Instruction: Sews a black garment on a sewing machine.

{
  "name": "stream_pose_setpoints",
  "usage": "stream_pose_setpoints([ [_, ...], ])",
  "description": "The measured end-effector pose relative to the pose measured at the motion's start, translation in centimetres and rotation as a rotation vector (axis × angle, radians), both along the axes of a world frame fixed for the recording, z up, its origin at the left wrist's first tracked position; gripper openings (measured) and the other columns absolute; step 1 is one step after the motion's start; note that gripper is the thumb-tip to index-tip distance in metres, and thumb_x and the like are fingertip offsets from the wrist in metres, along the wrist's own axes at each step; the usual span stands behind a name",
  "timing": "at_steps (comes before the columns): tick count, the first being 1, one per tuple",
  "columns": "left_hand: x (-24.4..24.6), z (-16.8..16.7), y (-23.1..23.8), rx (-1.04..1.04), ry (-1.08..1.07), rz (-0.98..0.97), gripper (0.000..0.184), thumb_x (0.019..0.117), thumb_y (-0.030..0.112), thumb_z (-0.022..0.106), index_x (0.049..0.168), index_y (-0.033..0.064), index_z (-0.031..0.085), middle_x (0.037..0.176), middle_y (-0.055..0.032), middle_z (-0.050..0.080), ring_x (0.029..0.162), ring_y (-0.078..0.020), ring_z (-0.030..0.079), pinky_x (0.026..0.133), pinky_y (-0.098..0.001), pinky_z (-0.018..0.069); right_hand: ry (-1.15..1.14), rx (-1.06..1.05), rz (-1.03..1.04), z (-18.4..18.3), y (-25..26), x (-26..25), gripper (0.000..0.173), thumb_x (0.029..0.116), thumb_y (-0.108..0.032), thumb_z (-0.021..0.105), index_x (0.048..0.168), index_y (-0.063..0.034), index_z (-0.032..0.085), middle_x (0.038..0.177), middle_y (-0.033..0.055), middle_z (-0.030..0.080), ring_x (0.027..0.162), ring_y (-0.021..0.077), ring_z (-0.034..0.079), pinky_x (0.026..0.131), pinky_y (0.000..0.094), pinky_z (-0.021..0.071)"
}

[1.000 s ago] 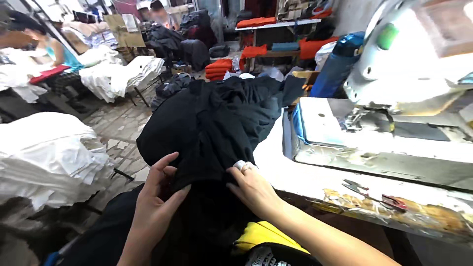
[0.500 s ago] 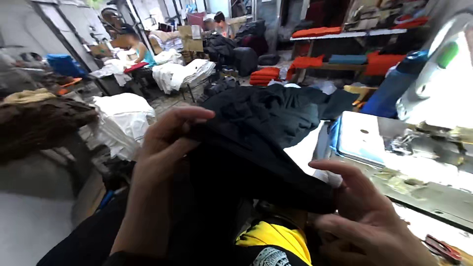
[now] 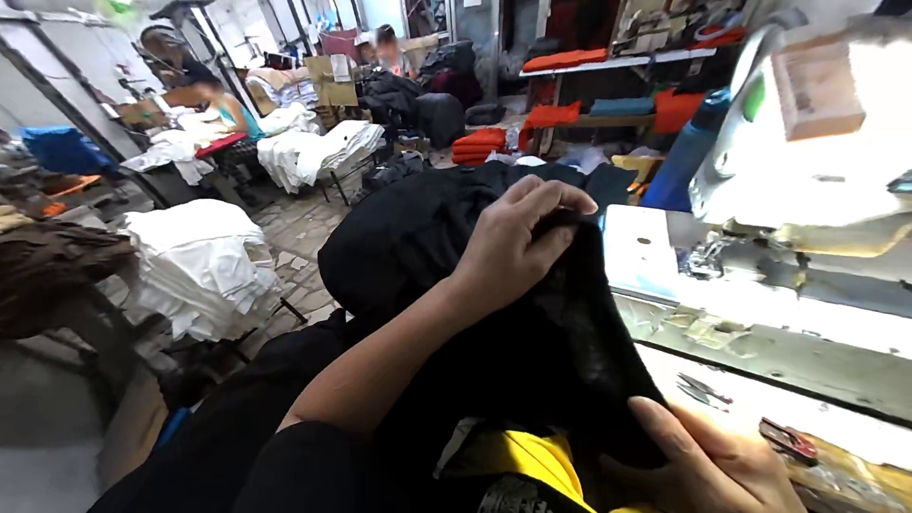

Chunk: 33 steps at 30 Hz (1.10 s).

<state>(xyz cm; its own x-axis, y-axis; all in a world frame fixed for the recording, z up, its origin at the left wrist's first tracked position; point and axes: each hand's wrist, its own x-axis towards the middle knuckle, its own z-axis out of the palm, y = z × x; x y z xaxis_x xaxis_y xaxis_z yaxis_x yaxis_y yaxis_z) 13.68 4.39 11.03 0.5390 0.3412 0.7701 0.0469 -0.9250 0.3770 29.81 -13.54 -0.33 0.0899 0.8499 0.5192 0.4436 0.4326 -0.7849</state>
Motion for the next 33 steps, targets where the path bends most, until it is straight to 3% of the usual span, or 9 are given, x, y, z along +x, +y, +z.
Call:
stream_pose_setpoints([
  [8,4.4,0.1,-1.0,0.158,0.213,-0.022,0.019,0.0917,0.008,0.062,0.108,0.0046,0.071,0.1,-0.0046,0.065,0.094,-0.0075,0.062,0.082,-0.0207,0.0515,0.014,0.143,0.06,-1.4,-2.2,2.0,0.033,0.1048,-0.02,0.059,0.078,-0.0011,0.063,0.073,0.007,0.062,0.077,0.0049,0.06,0.07,0.0167,0.0477],
  [13,10.9,-5.3,3.8,0.166,0.482,0.009,0.016,0.0939,0.014,0.061,0.101,0.006,0.073,0.093,-0.0101,0.066,0.089,-0.0247,0.068,0.071,-0.0432,0.0548,0.138,0.119,-0.156,-5.4,-0.3,4.3,0.042,0.1021,-0.017,0.061,0.064,-0.0024,0.051,0.06,0.0032,0.047,0.058,0.0015,0.046,0.054,0.0141,0.036],
  [16,16.3,-7.3,7.0,0.204,0.59,0.049,0.026,0.0984,0.015,0.058,0.109,-0.0026,0.073,0.106,-0.0232,0.072,0.102,-0.041,0.07,0.083,-0.0591,0.0545,0.096,0.086,-0.389,-6.0,2.6,6.5,0.045,0.1001,-0.021,0.06,0.059,-0.0094,0.045,0.056,-0.0042,0.038,0.051,-0.0027,0.038,0.048,0.0119,0.0306],
  [21,25.5,-12.6,17.3,0.39,0.572,-0.027,0.048,0.0957,0.033,0.065,0.127,-0.0025,0.064,0.127,-0.0259,0.064,0.123,-0.0437,0.059,0.104,-0.0631,0.0434,0.094,0.043,-0.516,-3.9,6.3,9.2,0.045,0.0981,-0.018,0.06,0.055,-0.0103,0.048,0.051,-0.0104,0.037,0.047,-0.0089,0.033,0.047,0.01,0.0276],
  [23,26.5,-11.8,17.2,0.383,0.478,-0.022,0.043,0.0892,0.031,0.072,0.115,-0.0032,0.071,0.114,-0.0241,0.071,0.111,-0.0397,0.066,0.096,-0.0567,0.0497,0.121,0.02,-0.521,-3.6,6.4,9.2,0.045,0.0987,-0.017,0.06,0.055,-0.0109,0.049,0.052,-0.0114,0.038,0.048,-0.0099,0.034,0.047,0.0093,0.0284],
  [25,25.4,-8.5,14.5,0.211,0.688,0.041,0.047,0.0882,0.03,0.073,0.121,-0.0029,0.068,0.12,-0.0224,0.07,0.116,-0.0363,0.064,0.098,-0.054,0.0471,0.152,0.004,-0.507,-3.8,5.9,8.7,0.045,0.0992,-0.017,0.06,0.056,-0.012,0.048,0.053,-0.0122,0.037,0.049,-0.0098,0.033,0.048,0.0096,0.0281],
  [27,24.6,-10.0,14.9,0.249,0.453,-0.005,0.045,0.083,0.034,0.073,0.11,-0.0026,0.071,0.104,-0.0237,0.073,0.099,-0.0401,0.07,0.083,-0.0586,0.0537,0.155,-0.004,-0.46,-4.1,4.7,8.0,0.045,0.1005,-0.019,0.059,0.057,-0.0127,0.048,0.053,-0.0116,0.038,0.049,-0.0084,0.035,0.048,0.0108,0.0289],
  [29,22.1,-8.5,12.4,0.084,0.547,-0.031,0.044,0.0908,0.025,0.071,0.122,-0.0062,0.065,0.12,-0.028,0.066,0.116,-0.0435,0.063,0.097,-0.0612,0.0476,0.136,0.007,-0.421,-4.8,2.9,6.6,0.047,0.1007,-0.021,0.057,0.056,-0.0123,0.044,0.052,-0.0092,0.036,0.048,-0.0055,0.034,0.046,0.0131,0.0278],
  [33,19.9,-9.5,12.2,0.112,0.427,-0.136,0.025,0.0912,0.024,0.069,0.107,0.0054,0.074,0.103,-0.0087,0.074,0.102,-0.0151,0.07,0.091,-0.0356,0.0539,0.152,0.057,-0.391,-6.4,0.3,4.8,0.05,0.0996,-0.018,0.058,0.054,-0.0122,0.037,0.05,-0.0078,0.032,0.045,-0.0056,0.031,0.044,0.0114,0.0243],
])
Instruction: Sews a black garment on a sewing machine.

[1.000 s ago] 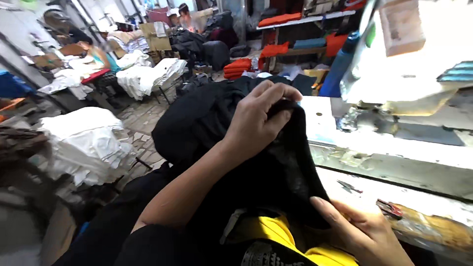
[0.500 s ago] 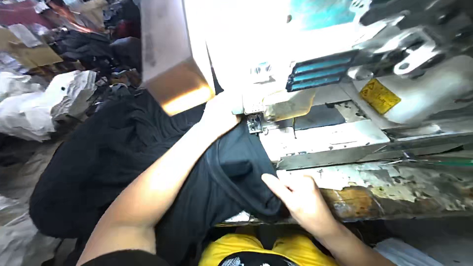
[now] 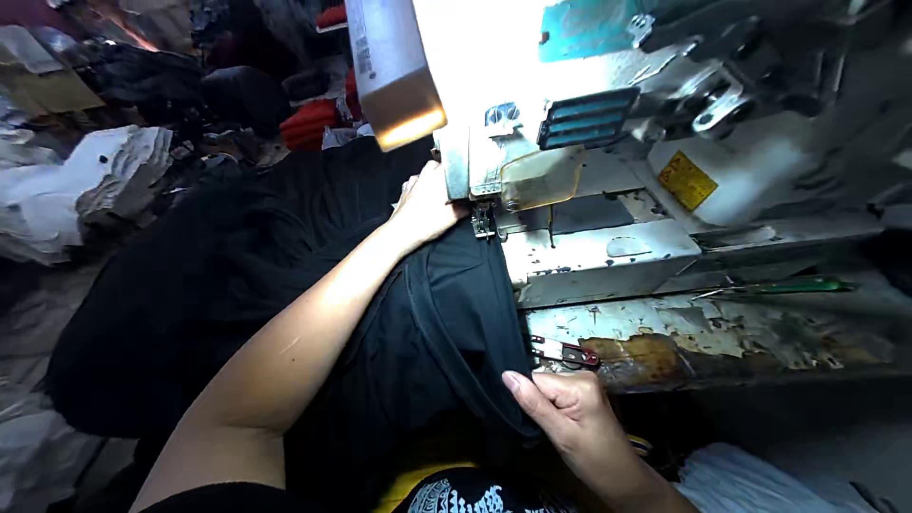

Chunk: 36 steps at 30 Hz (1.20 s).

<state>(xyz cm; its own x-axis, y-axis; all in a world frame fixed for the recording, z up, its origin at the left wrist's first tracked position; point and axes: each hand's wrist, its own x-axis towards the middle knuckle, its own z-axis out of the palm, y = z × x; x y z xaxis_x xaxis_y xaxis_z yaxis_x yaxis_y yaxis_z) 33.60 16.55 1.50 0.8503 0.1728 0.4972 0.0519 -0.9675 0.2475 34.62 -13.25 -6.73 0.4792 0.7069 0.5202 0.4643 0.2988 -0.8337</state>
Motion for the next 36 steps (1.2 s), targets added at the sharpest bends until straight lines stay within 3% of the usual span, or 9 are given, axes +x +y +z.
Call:
stream_pose_setpoints([
  [2,-0.4,1.6,-2.0,-0.147,0.1,0.062,0.036,0.091,0.023,0.07,0.117,-0.0016,0.068,0.113,-0.0193,0.07,0.11,-0.0304,0.066,0.094,-0.0538,0.0499,-0.01,0.013,-0.013,-0.2,-0.1,-0.1,0.051,0.0999,-0.019,0.058,0.054,-0.0124,0.038,0.05,-0.0076,0.032,0.045,-0.0056,0.031,0.044,0.0112,0.0244],
  [4,-0.3,2.8,-3.1,-0.22,0.148,0.13,0.042,0.0914,0.023,0.072,0.122,-0.0047,0.065,0.12,-0.0245,0.066,0.115,-0.0381,0.063,0.097,-0.0607,0.0469,-0.025,0.02,-0.038,-0.1,0.3,0.1,0.05,0.0994,-0.019,0.058,0.054,-0.0125,0.038,0.051,-0.0078,0.031,0.046,-0.0056,0.03,0.045,0.0111,0.0237],
  [10,0.8,3.0,-2.4,-0.14,0.167,0.215,0.044,0.0965,0.018,0.066,0.131,-0.0085,0.06,0.131,-0.0293,0.061,0.124,-0.0432,0.059,0.103,-0.0606,0.0442,-0.002,0.012,-0.078,0.7,2.6,1.9,0.048,0.0996,-0.017,0.058,0.055,-0.0129,0.043,0.052,-0.0101,0.035,0.048,-0.0074,0.033,0.046,0.0106,0.0264],
  [15,0.6,2.8,-2.0,-0.141,0.108,0.149,0.04,0.0985,0.023,0.063,0.124,-0.0083,0.064,0.121,-0.0266,0.067,0.118,-0.0386,0.064,0.101,-0.0576,0.0462,-0.02,0.033,-0.092,0.6,3.0,1.6,0.048,0.0987,-0.016,0.058,0.054,-0.0125,0.041,0.053,-0.0096,0.033,0.048,-0.0066,0.031,0.046,0.0106,0.0253],
  [25,0.8,2.8,-2.2,-0.18,0.12,0.193,0.039,0.0954,0.018,0.065,0.126,-0.0068,0.063,0.122,-0.0268,0.067,0.119,-0.0414,0.063,0.099,-0.0636,0.0455,-0.044,-0.036,-0.173,0.8,2.9,1.8,0.046,0.0991,-0.018,0.059,0.055,-0.0127,0.046,0.052,-0.0114,0.036,0.047,-0.0086,0.033,0.047,0.0112,0.0269],
  [30,-2.2,2.6,-4.3,-0.049,0.204,0.237,0.049,0.1022,0.031,0.054,0.139,-0.0016,0.056,0.135,-0.0264,0.06,0.13,-0.0432,0.056,0.105,-0.0632,0.0429,-0.077,-0.317,-0.117,1.4,1.4,2.2,0.034,0.0994,-0.028,0.058,0.074,-0.008,0.069,0.063,-0.0039,0.058,0.059,-0.0016,0.054,0.057,0.0196,0.0441],
  [32,-5.1,1.9,-5.7,-0.05,0.163,0.231,0.058,0.1016,0.04,0.058,0.147,0.0037,0.049,0.135,-0.0247,0.057,0.126,-0.0451,0.055,0.099,-0.0626,0.0455,-0.063,-0.323,-0.108,1.0,1.1,2.1,0.035,0.0988,-0.028,0.057,0.071,-0.008,0.066,0.061,-0.0034,0.056,0.058,0.0002,0.054,0.056,0.0215,0.0436],
  [34,-6.3,1.1,-5.8,-0.092,0.107,0.227,0.049,0.1014,0.032,0.06,0.144,0.007,0.055,0.135,-0.0213,0.06,0.124,-0.045,0.054,0.098,-0.0635,0.0434,-0.031,-0.288,-0.108,0.6,1.2,1.7,0.037,0.099,-0.025,0.056,0.066,-0.0086,0.058,0.058,-0.0059,0.047,0.055,-0.0008,0.046,0.054,0.0197,0.0374],
  [36,-5.9,1.3,-5.3,-0.115,0.137,0.255,0.043,0.1017,0.028,0.059,0.138,0.0058,0.058,0.131,-0.0224,0.061,0.124,-0.0474,0.053,0.095,-0.0668,0.0418,-0.007,-0.26,-0.105,0.6,1.3,1.5,0.037,0.099,-0.024,0.057,0.066,-0.0095,0.061,0.058,-0.0066,0.052,0.053,-0.0028,0.053,0.052,0.0169,0.0447],
])
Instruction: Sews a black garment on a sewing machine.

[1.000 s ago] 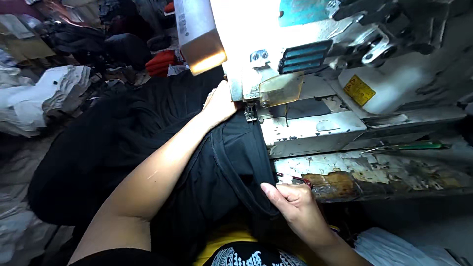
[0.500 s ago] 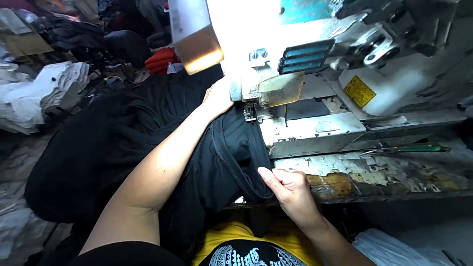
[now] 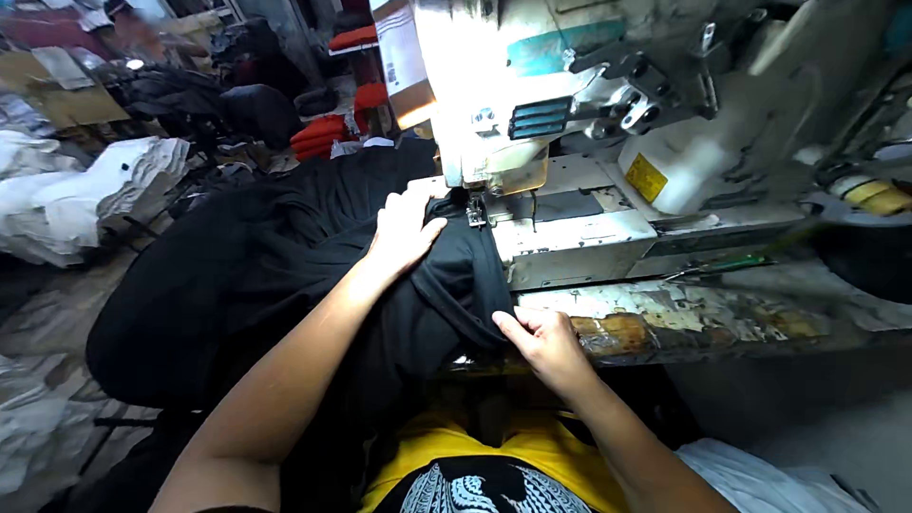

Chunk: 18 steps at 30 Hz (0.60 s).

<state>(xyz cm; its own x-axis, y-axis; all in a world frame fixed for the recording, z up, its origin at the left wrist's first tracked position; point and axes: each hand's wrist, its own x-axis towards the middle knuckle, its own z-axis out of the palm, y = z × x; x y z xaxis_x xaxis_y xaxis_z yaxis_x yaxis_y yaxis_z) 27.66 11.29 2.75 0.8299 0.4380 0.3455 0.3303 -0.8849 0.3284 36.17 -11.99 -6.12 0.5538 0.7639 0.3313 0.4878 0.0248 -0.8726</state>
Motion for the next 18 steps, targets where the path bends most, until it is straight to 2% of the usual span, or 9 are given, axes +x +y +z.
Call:
stream_pose_setpoints([
  [2,0.47,0.26,0.13,0.015,0.024,0.013,0.042,0.1023,0.028,0.059,0.137,0.005,0.059,0.127,-0.0239,0.061,0.122,-0.0489,0.052,0.091,-0.067,0.0418,0.029,0.036,-0.006,0.05,-0.1,-0.3,0.035,0.0988,-0.023,0.057,0.068,-0.0094,0.063,0.059,-0.0067,0.057,0.052,-0.0033,0.058,0.051,0.0157,0.0498],
  [5,0.43,-0.04,0.31,0.029,-0.004,-0.018,0.04,0.1024,0.029,0.057,0.135,0.0051,0.06,0.123,-0.0228,0.062,0.119,-0.0471,0.054,0.091,-0.0649,0.0424,0.038,0.09,-0.035,-0.11,-0.45,-0.75,0.033,0.098,-0.021,0.058,0.069,-0.0081,0.065,0.059,-0.0064,0.058,0.052,-0.0038,0.059,0.051,0.0144,0.0519],
  [11,0.51,-0.14,0.7,0.02,-0.006,-0.061,0.039,0.1014,0.026,0.058,0.127,-0.0032,0.061,0.116,-0.0256,0.062,0.113,-0.0476,0.055,0.089,-0.0635,0.0438,0.019,0.137,-0.05,-0.62,-0.24,-0.77,0.036,0.0968,-0.021,0.058,0.062,-0.01,0.06,0.056,-0.007,0.054,0.051,-0.0045,0.057,0.049,0.0131,0.0486],
  [18,0.4,0.2,0.77,0.012,0.011,-0.074,0.037,0.1018,0.026,0.058,0.126,-0.0019,0.063,0.112,-0.0238,0.062,0.111,-0.0464,0.056,0.088,-0.0624,0.0437,0.01,0.155,-0.07,-0.85,0.14,-0.9,0.036,0.0967,-0.02,0.059,0.062,-0.0097,0.06,0.055,-0.0068,0.053,0.051,-0.0047,0.056,0.049,0.0129,0.0471],
])
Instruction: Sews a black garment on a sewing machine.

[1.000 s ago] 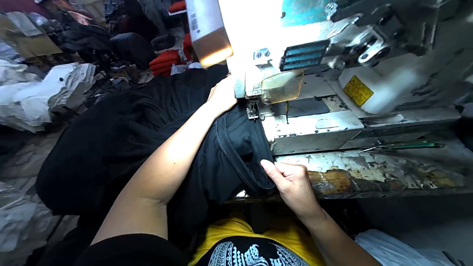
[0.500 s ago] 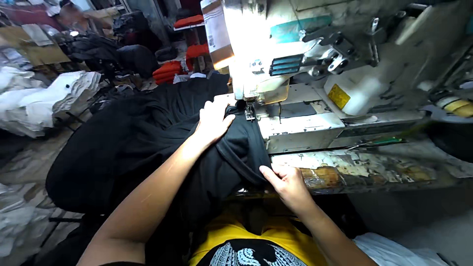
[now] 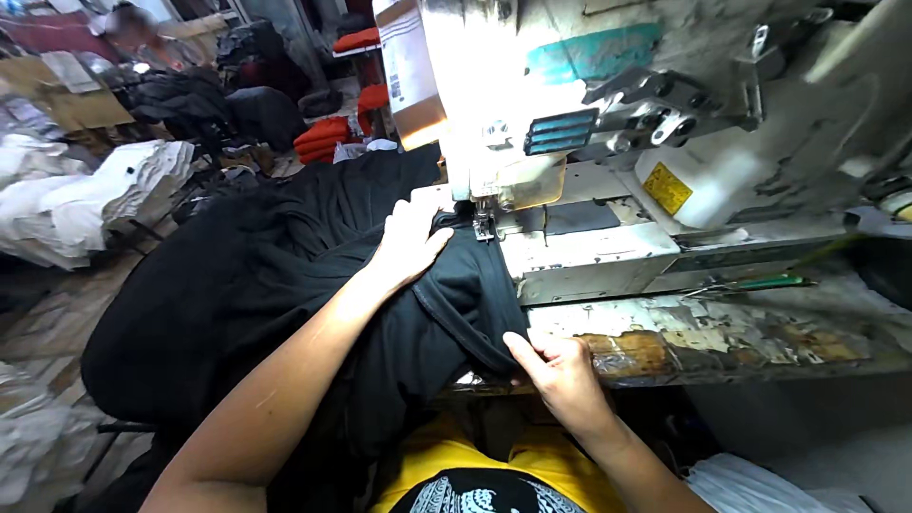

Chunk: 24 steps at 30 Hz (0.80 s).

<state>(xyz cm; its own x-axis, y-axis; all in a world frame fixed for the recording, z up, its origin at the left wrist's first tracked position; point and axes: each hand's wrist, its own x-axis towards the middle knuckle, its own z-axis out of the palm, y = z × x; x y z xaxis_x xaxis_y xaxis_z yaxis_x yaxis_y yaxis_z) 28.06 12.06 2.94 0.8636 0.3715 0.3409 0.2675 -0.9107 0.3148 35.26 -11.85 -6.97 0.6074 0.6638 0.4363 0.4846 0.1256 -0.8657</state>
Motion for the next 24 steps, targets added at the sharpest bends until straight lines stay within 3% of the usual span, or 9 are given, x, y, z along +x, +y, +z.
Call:
stream_pose_setpoints([
  [5,0.1,0.1,0.8,0.002,0.004,-0.08,0.034,0.1024,0.023,0.057,0.123,-0.0024,0.064,0.109,-0.0225,0.062,0.108,-0.0433,0.056,0.089,-0.0591,0.0436,0.037,0.039,0.011,0.0,-0.2,-0.1,0.035,0.0964,-0.019,0.059,0.063,-0.0112,0.06,0.055,-0.0084,0.054,0.051,-0.0055,0.058,0.049,0.0117,0.0499],
  [8,0.6,0.3,1.6,0.011,-0.037,-0.14,0.031,0.102,0.018,0.056,0.123,-0.0031,0.064,0.122,-0.0242,0.063,0.116,-0.0428,0.056,0.092,-0.0613,0.0435,0.027,0.044,0.007,0.1,0.7,0.3,0.035,0.0966,-0.019,0.059,0.063,-0.0103,0.061,0.055,-0.0084,0.054,0.05,-0.0063,0.057,0.048,0.0109,0.0483],
  [10,1.1,0.5,2.2,-0.003,-0.023,-0.156,0.035,0.1026,0.017,0.056,0.13,-0.0041,0.062,0.129,-0.0259,0.062,0.124,-0.0445,0.055,0.099,-0.0649,0.0417,0.031,0.044,0.009,0.3,1.3,0.6,0.034,0.0969,-0.018,0.059,0.064,-0.009,0.062,0.055,-0.0079,0.056,0.05,-0.0065,0.057,0.048,0.0106,0.048],
  [13,1.6,0.7,2.9,0.019,-0.011,-0.167,0.036,0.1021,0.017,0.057,0.13,-0.0053,0.061,0.12,-0.0262,0.063,0.12,-0.0457,0.056,0.097,-0.0647,0.0431,0.038,0.053,0.013,0.4,1.6,0.5,0.034,0.0968,-0.018,0.058,0.064,-0.0096,0.062,0.055,-0.0083,0.056,0.05,-0.007,0.057,0.049,0.0098,0.0476],
  [19,2.2,0.7,3.8,-0.004,-0.007,-0.176,0.034,0.1015,0.017,0.058,0.129,-0.003,0.062,0.119,-0.0238,0.064,0.119,-0.0444,0.057,0.094,-0.0659,0.0428,0.061,0.099,0.03,0.5,2.1,0.8,0.034,0.0971,-0.016,0.058,0.064,-0.0105,0.061,0.056,-0.0091,0.058,0.05,-0.0071,0.058,0.048,0.0097,0.0486],
  [22,2.8,1.1,4.7,-0.022,0.027,-0.166,0.032,0.102,0.015,0.057,0.127,-0.004,0.062,0.121,-0.026,0.063,0.122,-0.0455,0.055,0.1,-0.0655,0.0413,0.034,0.081,0.014,0.9,3.3,1.6,0.034,0.0986,-0.016,0.057,0.066,-0.0074,0.062,0.056,-0.0077,0.058,0.05,-0.007,0.057,0.049,0.01,0.0487],
  [24,3.2,0.9,5.2,-0.002,-0.014,-0.193,0.032,0.1014,0.014,0.057,0.126,-0.006,0.063,0.121,-0.027,0.065,0.122,-0.0441,0.058,0.105,-0.0589,0.0421,0.016,0.082,0.001,1.2,4.1,2.1,0.035,0.0988,-0.015,0.058,0.065,-0.0062,0.061,0.056,-0.007,0.058,0.049,-0.0066,0.058,0.05,0.0105,0.0504],
])
